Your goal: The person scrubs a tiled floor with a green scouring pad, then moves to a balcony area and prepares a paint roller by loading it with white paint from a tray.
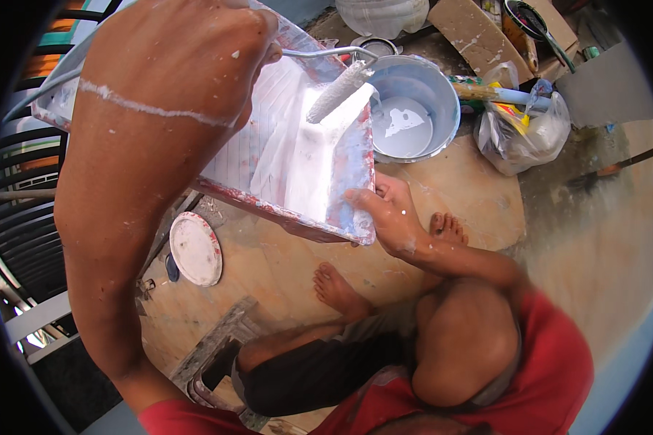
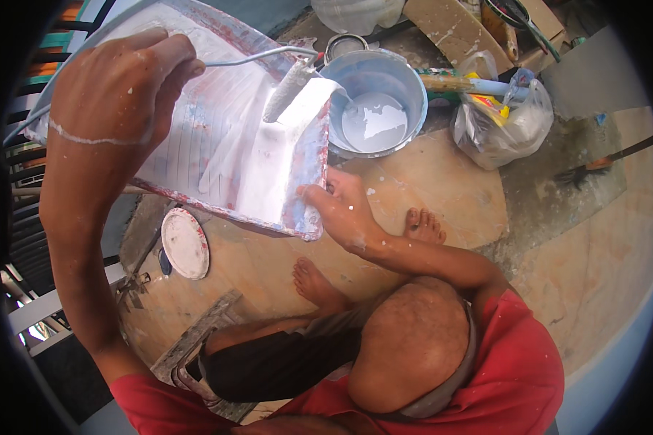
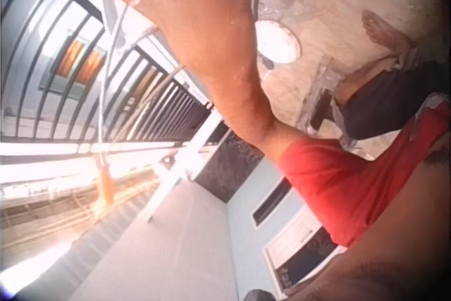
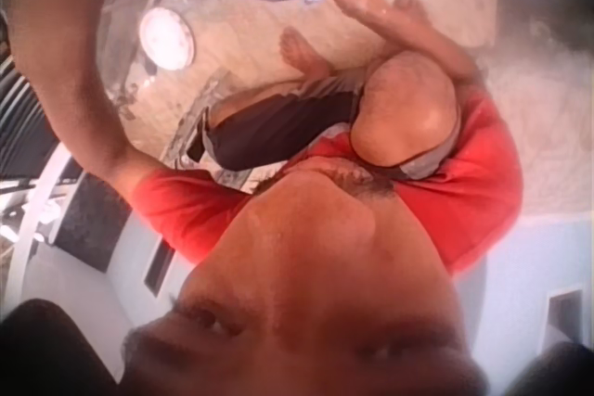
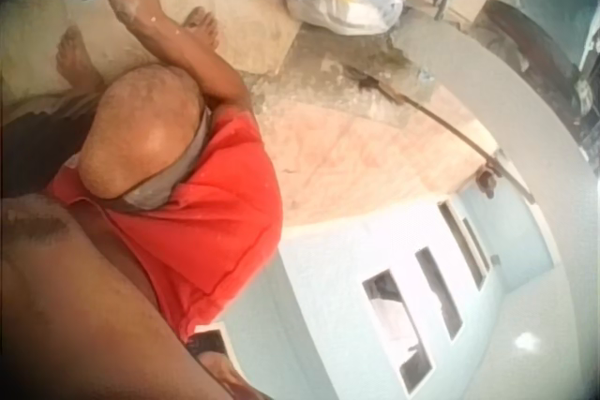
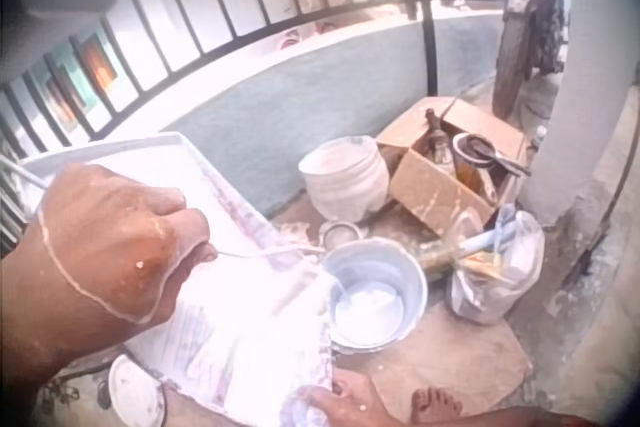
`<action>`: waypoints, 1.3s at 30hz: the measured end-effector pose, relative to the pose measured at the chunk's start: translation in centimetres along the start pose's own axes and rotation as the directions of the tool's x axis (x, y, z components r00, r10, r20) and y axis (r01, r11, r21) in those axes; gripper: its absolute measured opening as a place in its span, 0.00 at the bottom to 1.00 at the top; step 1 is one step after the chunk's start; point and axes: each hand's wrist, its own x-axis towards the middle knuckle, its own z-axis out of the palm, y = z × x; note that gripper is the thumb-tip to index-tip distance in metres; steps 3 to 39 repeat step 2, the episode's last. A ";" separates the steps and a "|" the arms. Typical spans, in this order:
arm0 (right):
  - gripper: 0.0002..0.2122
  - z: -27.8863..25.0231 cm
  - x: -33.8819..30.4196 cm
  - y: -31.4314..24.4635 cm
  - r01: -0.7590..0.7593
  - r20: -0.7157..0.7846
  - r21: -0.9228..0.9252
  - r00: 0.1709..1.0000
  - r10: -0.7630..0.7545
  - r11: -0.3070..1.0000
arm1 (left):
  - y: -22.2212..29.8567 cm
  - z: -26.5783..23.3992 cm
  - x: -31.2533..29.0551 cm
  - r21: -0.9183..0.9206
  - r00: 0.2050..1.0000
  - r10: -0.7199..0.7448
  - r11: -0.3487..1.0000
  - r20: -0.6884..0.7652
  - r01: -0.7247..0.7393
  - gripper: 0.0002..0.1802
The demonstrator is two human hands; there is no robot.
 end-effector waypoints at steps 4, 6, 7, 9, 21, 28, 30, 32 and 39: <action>0.12 -0.7 0.2 0.5 -0.017 0.021 0.072 1.000 0.015 0.997 | 0.0 -0.5 1.4 0.011 0.998 0.014 1.000 0.063 -0.015 0.05; 0.12 -0.7 0.2 0.5 -0.017 0.021 0.072 1.000 0.015 0.997 | 0.0 -0.5 1.4 0.011 0.998 0.014 1.000 0.063 -0.015 0.05; 0.12 -0.7 0.2 0.5 -0.017 0.021 0.072 1.000 0.015 0.997 | 0.0 -0.5 1.4 0.011 0.998 0.014 1.000 0.063 -0.015 0.05; 0.12 -0.7 0.2 0.5 -0.017 0.021 0.072 1.000 0.015 0.997 | 0.0 -0.5 1.4 0.011 0.998 0.014 1.000 0.063 -0.015 0.05; 0.12 -0.7 0.2 0.5 -0.017 0.021 0.072 1.000 0.015 0.997 | 0.0 -0.5 1.4 0.011 0.998 0.014 1.000 0.063 -0.015 0.05; 0.12 -0.7 0.2 0.5 -0.017 0.021 0.072 1.000 0.015 0.997 | 0.0 -0.5 1.4 0.011 0.998 0.014 1.000 0.063 -0.015 0.05; 0.12 -0.7 0.2 0.5 -0.017 0.021 0.072 1.000 0.015 0.997 | 0.0 -0.5 1.4 0.011 0.998 0.014 1.000 0.063 -0.015 0.05; 0.12 -0.7 0.2 0.5 -0.017 0.021 0.072 1.000 0.015 0.997 | 0.0 -0.5 1.4 0.011 0.998 0.014 1.000 0.063 -0.015 0.05; 0.12 -0.7 0.2 0.5 -0.017 0.021 0.072 1.000 0.015 0.997 | 0.0 -0.5 1.4 0.011 0.998 0.014 1.000 0.063 -0.015 0.05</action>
